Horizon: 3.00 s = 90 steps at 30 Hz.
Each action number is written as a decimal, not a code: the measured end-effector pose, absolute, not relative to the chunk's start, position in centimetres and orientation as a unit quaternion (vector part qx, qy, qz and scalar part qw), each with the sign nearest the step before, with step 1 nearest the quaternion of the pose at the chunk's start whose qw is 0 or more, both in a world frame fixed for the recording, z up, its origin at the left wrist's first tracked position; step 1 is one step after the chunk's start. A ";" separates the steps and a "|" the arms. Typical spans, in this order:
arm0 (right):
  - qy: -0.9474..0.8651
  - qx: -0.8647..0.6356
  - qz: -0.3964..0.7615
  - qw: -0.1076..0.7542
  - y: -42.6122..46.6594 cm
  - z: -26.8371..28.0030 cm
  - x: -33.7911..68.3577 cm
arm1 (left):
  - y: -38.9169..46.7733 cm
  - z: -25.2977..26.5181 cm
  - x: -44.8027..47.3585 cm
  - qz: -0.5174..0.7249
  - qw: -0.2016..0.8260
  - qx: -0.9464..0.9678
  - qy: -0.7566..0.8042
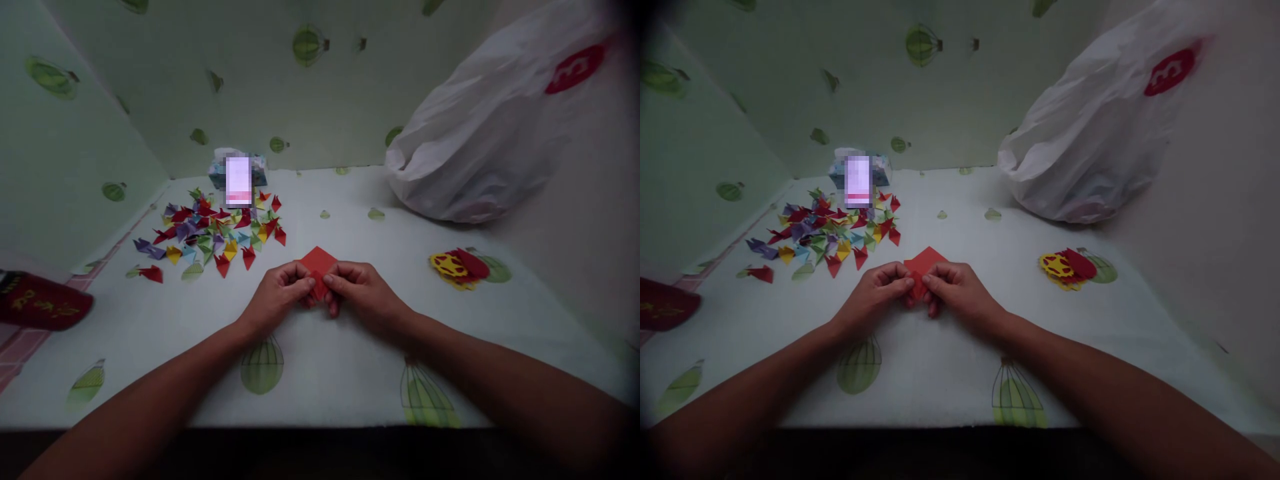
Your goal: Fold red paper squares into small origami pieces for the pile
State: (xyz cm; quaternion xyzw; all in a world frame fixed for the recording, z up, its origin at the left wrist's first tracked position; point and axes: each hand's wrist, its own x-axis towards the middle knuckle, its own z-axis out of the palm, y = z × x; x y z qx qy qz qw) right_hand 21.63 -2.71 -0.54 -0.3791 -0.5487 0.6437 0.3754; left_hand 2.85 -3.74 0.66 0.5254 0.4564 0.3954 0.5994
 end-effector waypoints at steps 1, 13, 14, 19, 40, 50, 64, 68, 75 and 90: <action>-0.556 -0.384 0.634 0.376 -2.8 -0.5 21.6 | -3.7 0.7 2.9 0.396 0.599 0.525 0.456; -0.590 -0.343 0.609 0.404 -2.6 -0.2 21.8 | -3.6 0.7 2.8 0.396 0.587 0.541 0.453; -0.594 -0.345 0.604 0.404 -2.6 -0.2 21.8 | -3.6 0.7 2.7 0.395 0.585 0.545 0.453; -0.591 -0.373 0.603 0.385 -2.6 -0.3 21.7 | -3.6 0.7 2.8 0.390 0.569 0.558 0.461; -0.618 -0.390 0.559 0.392 -2.5 -0.6 21.5 | -3.9 0.5 3.1 0.375 0.577 0.564 0.457; -0.650 -0.414 0.499 0.396 -2.6 -1.0 21.4 | -3.9 0.5 3.4 0.381 0.569 0.549 0.479; -0.570 -0.379 0.603 0.410 -2.8 -0.5 20.9 | -3.7 0.2 3.2 0.377 0.582 0.552 0.463; -0.562 -0.380 0.605 0.416 -2.8 -0.3 21.1 | -3.7 0.2 3.0 0.372 0.580 0.564 0.456; -0.582 -0.384 0.607 0.381 -3.1 -0.2 21.6 | -3.8 0.3 3.0 0.418 0.563 0.534 0.473; -0.559 -0.388 0.636 0.365 -3.4 -1.1 21.1 | -4.1 0.0 3.5 0.438 0.579 0.487 0.486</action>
